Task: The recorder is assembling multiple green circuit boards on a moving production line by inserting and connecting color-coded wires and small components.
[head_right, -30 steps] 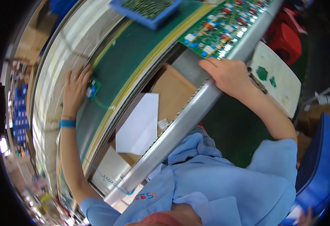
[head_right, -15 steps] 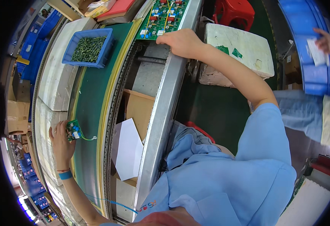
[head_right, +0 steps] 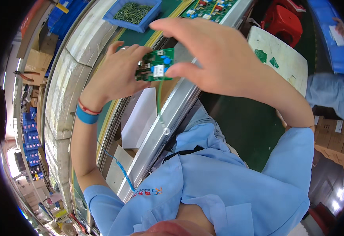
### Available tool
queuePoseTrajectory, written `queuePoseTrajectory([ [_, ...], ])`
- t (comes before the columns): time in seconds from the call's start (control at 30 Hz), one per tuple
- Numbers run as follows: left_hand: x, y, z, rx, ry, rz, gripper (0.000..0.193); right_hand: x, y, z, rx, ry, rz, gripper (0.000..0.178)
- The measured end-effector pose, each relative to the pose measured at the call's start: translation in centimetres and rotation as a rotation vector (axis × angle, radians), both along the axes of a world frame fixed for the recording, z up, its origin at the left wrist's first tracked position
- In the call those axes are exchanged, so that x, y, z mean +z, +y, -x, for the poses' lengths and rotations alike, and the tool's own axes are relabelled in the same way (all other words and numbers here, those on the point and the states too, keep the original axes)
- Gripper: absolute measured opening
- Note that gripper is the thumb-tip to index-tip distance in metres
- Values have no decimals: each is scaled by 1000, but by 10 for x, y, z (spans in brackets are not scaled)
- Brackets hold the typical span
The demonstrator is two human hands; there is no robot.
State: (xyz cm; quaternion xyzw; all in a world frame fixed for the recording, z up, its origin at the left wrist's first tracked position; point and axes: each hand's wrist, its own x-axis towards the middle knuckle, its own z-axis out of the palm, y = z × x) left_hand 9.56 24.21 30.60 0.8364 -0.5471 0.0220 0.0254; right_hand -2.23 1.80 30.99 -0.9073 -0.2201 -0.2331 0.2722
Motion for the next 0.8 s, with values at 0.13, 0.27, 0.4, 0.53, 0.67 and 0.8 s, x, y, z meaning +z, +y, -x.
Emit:
queuePoseTrajectory([
  [0.13,-4,-50,7,-91,-5,43,47,-1,-10,0,-1,-51,166,77],
  [0.27,2,-93,11,-145,-1,9,57,1,-31,-4,-106,173,351,88],
  [0.4,1,-126,10,-141,55,21,72,-2,-59,-6,-195,220,382,91],
  [0.53,-15,-151,0,-221,-19,177,74,-10,-85,-4,-246,218,373,97],
  [0.67,-27,-180,-7,-283,19,231,76,-17,-108,-2,-262,199,337,102],
  [0.8,-35,-202,-11,-298,24,226,68,-33,-128,-5,-289,193,340,105],
])
